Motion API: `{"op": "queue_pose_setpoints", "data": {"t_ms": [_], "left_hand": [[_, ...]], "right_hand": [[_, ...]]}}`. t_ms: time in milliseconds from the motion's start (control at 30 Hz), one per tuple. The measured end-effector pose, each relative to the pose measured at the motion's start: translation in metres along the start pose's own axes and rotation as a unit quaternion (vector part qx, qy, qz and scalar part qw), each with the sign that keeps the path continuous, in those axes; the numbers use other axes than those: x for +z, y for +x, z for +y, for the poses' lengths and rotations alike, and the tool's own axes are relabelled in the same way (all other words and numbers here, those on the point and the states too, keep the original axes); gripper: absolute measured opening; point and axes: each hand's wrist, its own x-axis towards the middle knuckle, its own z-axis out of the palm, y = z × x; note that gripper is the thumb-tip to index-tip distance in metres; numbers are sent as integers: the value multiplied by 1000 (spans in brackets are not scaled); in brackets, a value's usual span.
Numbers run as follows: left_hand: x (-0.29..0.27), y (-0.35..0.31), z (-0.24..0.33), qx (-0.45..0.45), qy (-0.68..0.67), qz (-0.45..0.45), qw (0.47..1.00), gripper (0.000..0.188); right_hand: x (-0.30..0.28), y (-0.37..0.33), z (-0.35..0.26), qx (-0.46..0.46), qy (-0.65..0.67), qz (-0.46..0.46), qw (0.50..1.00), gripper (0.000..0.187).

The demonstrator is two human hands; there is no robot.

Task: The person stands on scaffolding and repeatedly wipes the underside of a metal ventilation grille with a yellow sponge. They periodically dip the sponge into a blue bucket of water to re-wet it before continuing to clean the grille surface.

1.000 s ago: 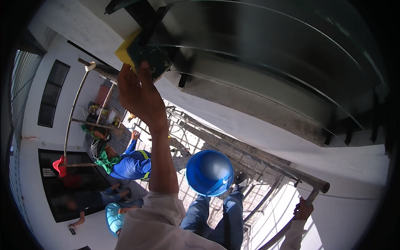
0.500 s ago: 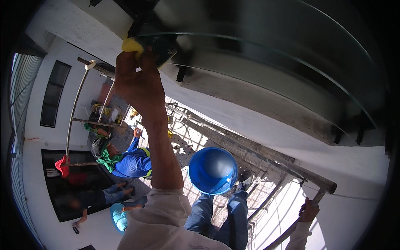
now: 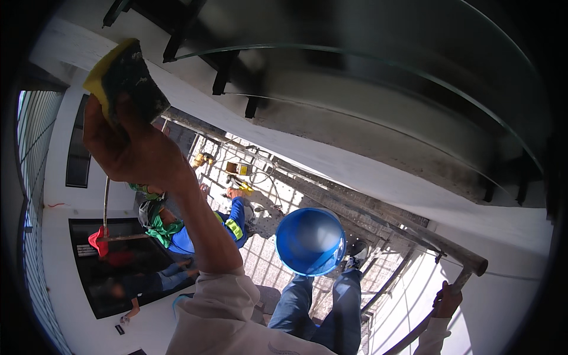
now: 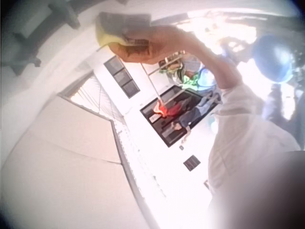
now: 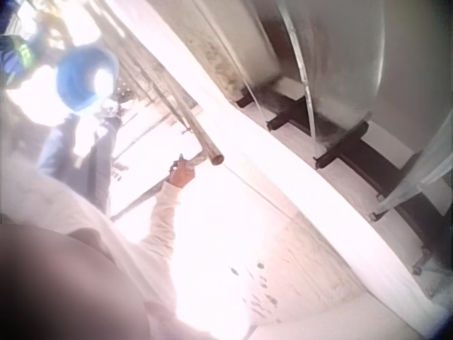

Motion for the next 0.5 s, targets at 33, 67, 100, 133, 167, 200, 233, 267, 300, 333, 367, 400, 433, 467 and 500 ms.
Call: {"op": "queue_pose_setpoints", "data": {"t_ms": [33, 67, 100, 133, 167, 200, 233, 267, 300, 333, 367, 400, 433, 467, 500], "left_hand": [[4, 7, -3, 29, 60, -65, 996, 25], [8, 12, -6, 57, 106, -122, 985, 23], [9, 18, -8, 130, 104, -111, 980, 24], [10, 22, -10, 181, 125, -124, 967, 25], [12, 25, -11, 217, 139, -123, 958, 27], [11, 26, -12, 165, 73, -125, 976, 27], [10, 29, -11, 106, 104, -173, 974, 26], [8, 30, -9, 45, 128, -204, 970, 25], [5, 32, -8, 12, 148, -250, 957, 24], [2, 36, -5, 56, 194, -270, 941, 25], [1, 40, -3, 35, 189, -291, 937, 25], [-1, 47, -2, 54, 171, -316, 932, 25], [-1, 53, 0, 71, 146, -327, 931, 25], [-2, 59, 1, 81, 161, -353, 918, 25], [-2, 64, 1, 91, 166, -366, 911, 25]], "right_hand": [[0, 0, 0, -8, 4, -14, 1000, 24], [-1, 0, -1, 6, 4, -25, 1000, 31], [-2, 0, -2, 13, 5, -25, 1000, 31], [-2, 1, -3, 20, 2, -31, 999, 31], [-2, 1, -3, 29, -1, -36, 999, 32], [-2, 0, -3, 24, -2, -27, 999, 32], [-2, -1, -3, 20, -1, -20, 1000, 32], [-1, -2, -3, 11, -2, -26, 1000, 32], [0, -3, -3, 13, 4, -17, 1000, 32], [1, -3, -3, 9, 6, -18, 1000, 32], [2, -3, -3, -2, 8, -24, 1000, 33], [2, -4, -3, -3, 7, -16, 1000, 33], [2, -4, -3, -3, 7, -22, 1000, 33], [2, -4, -4, -3, 7, -26, 1000, 33], [2, -4, -4, -8, 1, -27, 1000, 33]]}}
